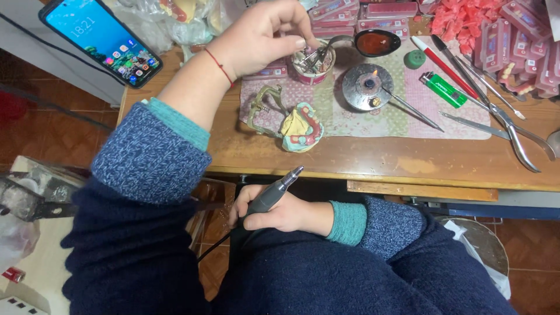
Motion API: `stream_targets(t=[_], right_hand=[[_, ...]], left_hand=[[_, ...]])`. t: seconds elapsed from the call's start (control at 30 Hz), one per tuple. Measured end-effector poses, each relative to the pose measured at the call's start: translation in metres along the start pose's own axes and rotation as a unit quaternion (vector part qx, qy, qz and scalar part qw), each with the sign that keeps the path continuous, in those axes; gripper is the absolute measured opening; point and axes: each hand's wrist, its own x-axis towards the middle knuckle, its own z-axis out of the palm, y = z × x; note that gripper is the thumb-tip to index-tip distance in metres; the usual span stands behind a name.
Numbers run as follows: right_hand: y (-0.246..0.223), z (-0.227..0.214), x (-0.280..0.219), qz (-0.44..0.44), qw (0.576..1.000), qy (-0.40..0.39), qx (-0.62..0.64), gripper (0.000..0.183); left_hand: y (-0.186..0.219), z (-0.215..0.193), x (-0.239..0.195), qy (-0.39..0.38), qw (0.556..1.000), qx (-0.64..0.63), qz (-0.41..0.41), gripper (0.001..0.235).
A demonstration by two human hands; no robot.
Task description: Repairing and modifying a dental prosthesis using specialized hand tools and a rotary grinder.
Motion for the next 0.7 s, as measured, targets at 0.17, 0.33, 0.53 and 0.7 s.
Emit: stream_targets(t=[0.17, 0.33, 0.53, 0.7], right_hand=[[0.012, 0.006, 0.001, 0.02, 0.995, 0.001, 0.1, 0.015], [0.026, 0.016, 0.013, 0.027, 0.999, -0.001, 0.023, 0.012], [0.031, 0.087, 0.075, 0.097, 0.982, 0.027, -0.16, 0.034], [0.071, 0.145, 0.122, 0.129, 0.908, -0.049, -0.395, 0.047]], left_hand=[[0.022, 0.001, -0.054, 0.065, 0.99, -0.125, 0.029, 0.011], [0.097, 0.032, -0.19, 0.242, 0.966, 0.057, -0.074, 0.016], [0.123, 0.123, -0.387, 0.468, 0.836, 0.085, -0.274, 0.016], [0.127, 0.204, -0.497, 0.628, 0.707, 0.132, -0.297, 0.016]])
